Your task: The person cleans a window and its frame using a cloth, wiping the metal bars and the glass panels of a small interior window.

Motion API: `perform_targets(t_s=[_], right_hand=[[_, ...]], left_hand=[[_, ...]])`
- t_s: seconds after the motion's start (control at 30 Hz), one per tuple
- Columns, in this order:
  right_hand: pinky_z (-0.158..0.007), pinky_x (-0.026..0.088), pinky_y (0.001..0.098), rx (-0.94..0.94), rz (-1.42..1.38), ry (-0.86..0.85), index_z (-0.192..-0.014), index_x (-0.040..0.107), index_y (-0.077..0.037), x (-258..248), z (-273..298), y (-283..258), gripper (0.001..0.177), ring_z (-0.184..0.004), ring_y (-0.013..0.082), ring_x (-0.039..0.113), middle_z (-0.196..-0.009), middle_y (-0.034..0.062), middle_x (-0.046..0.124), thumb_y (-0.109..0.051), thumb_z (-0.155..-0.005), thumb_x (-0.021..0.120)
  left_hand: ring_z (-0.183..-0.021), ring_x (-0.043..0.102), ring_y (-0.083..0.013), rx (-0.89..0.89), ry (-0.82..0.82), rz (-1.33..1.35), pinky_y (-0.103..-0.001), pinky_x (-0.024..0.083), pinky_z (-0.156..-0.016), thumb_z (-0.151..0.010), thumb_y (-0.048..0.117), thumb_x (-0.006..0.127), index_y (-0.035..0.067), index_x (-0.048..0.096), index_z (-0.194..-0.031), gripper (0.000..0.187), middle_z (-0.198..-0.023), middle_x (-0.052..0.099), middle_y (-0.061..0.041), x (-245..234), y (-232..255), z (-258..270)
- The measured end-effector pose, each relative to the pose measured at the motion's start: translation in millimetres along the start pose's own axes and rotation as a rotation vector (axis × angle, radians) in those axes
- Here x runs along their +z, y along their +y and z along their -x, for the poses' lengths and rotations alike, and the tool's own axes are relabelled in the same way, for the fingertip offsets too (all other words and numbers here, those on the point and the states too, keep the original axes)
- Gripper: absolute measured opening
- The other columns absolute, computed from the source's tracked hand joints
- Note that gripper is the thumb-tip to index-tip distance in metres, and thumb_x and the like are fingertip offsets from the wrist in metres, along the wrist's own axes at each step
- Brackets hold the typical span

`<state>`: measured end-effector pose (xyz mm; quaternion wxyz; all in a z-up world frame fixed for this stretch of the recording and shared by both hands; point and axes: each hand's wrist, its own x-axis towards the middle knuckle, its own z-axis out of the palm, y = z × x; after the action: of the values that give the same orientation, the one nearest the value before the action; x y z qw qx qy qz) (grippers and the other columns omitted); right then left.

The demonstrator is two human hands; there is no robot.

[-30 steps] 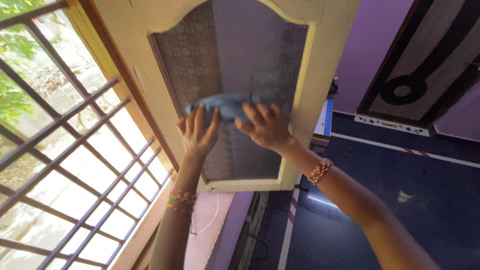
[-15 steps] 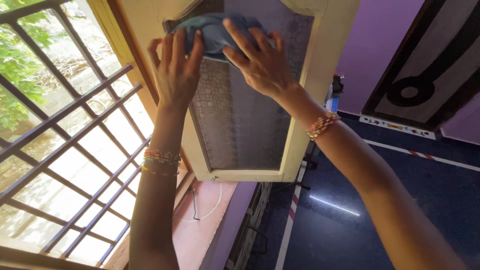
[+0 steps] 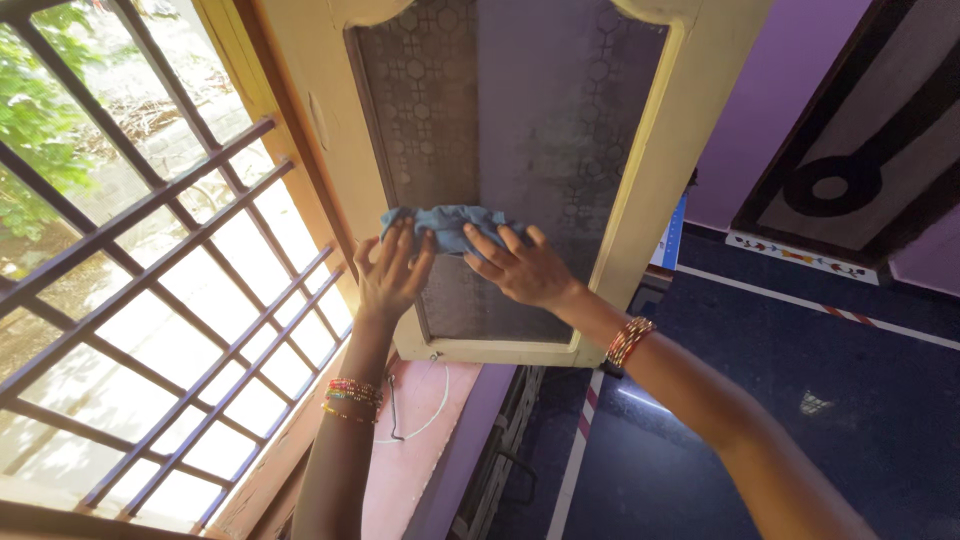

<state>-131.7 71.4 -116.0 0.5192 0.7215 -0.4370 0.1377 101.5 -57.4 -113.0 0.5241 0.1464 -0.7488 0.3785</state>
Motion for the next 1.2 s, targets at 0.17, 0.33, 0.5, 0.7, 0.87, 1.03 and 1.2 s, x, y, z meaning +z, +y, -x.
perform_targets(t_s=[0.17,0.33,0.5,0.7,0.87,1.03,1.2], right_hand=[[-0.088,0.042,0.0507,-0.075,0.027,0.027,-0.134,0.060,-0.028,-31,-43,52,0.039,-0.125,0.0278,0.045,-0.159,0.0043,0.044,-0.029,-0.096,0.067],[-0.103,0.039,0.0507,0.150,0.111,0.177,-0.125,0.071,-0.016,-61,-108,89,0.031,-0.132,0.0276,0.048,-0.166,0.0021,0.041,-0.015,-0.095,0.076],[-0.100,0.039,0.0517,0.309,0.004,0.175,-0.109,0.077,-0.016,-41,-83,34,0.027,-0.125,0.0265,0.052,-0.157,0.0017,0.052,-0.013,-0.082,0.077],[-0.097,0.038,0.0478,0.250,-0.183,0.046,-0.107,0.078,-0.019,12,30,-71,0.024,-0.123,0.0241,0.051,-0.151,0.0018,0.055,-0.016,-0.084,0.070],[-0.099,0.040,0.0531,0.302,-0.358,-0.156,-0.099,0.077,-0.014,46,98,-140,0.014,-0.126,0.0265,0.051,-0.147,0.0036,0.058,-0.023,-0.094,0.066],[-0.099,0.040,0.0573,0.262,-0.394,-0.357,-0.101,0.077,-0.012,50,119,-161,0.018,-0.128,0.0297,0.051,-0.148,0.0067,0.054,-0.019,-0.090,0.064],[-0.100,0.040,0.0563,0.279,-0.281,-0.225,-0.106,0.078,-0.014,16,83,-113,0.022,-0.127,0.0278,0.051,-0.150,0.0049,0.053,-0.019,-0.089,0.064]], left_hand=[[-0.119,0.065,-0.0209,0.087,-0.016,-0.068,-0.046,0.034,-0.111,-0.098,0.018,0.067,0.020,0.069,-0.131,0.033,-0.124,0.070,-0.011,-21,-24,-47],[-0.121,0.064,-0.0259,-0.194,0.073,-0.076,-0.048,0.036,-0.108,-0.099,0.006,0.065,0.015,0.066,-0.135,0.036,-0.127,0.067,-0.012,-18,-35,-125],[-0.112,0.064,-0.0268,-0.276,0.161,0.013,-0.048,0.039,-0.100,-0.095,0.002,0.070,0.013,0.066,-0.134,0.042,-0.127,0.066,-0.014,4,-5,-74],[-0.104,0.066,-0.0296,-0.274,-0.050,0.125,-0.048,0.041,-0.092,-0.090,0.009,0.066,0.011,0.069,-0.125,0.035,-0.121,0.068,-0.018,11,67,84],[-0.103,0.066,-0.0279,-0.329,-0.200,0.215,-0.048,0.046,-0.092,-0.088,0.005,0.065,0.010,0.068,-0.116,0.028,-0.114,0.068,-0.014,12,114,181],[-0.105,0.065,-0.0256,-0.420,-0.303,0.220,-0.047,0.046,-0.093,-0.081,0.001,0.064,0.012,0.068,-0.113,0.035,-0.111,0.069,-0.010,9,138,208],[-0.110,0.065,-0.0242,-0.426,-0.259,0.204,-0.047,0.045,-0.098,-0.080,-0.001,0.062,0.020,0.070,-0.122,0.048,-0.113,0.066,-0.007,-7,119,141]])
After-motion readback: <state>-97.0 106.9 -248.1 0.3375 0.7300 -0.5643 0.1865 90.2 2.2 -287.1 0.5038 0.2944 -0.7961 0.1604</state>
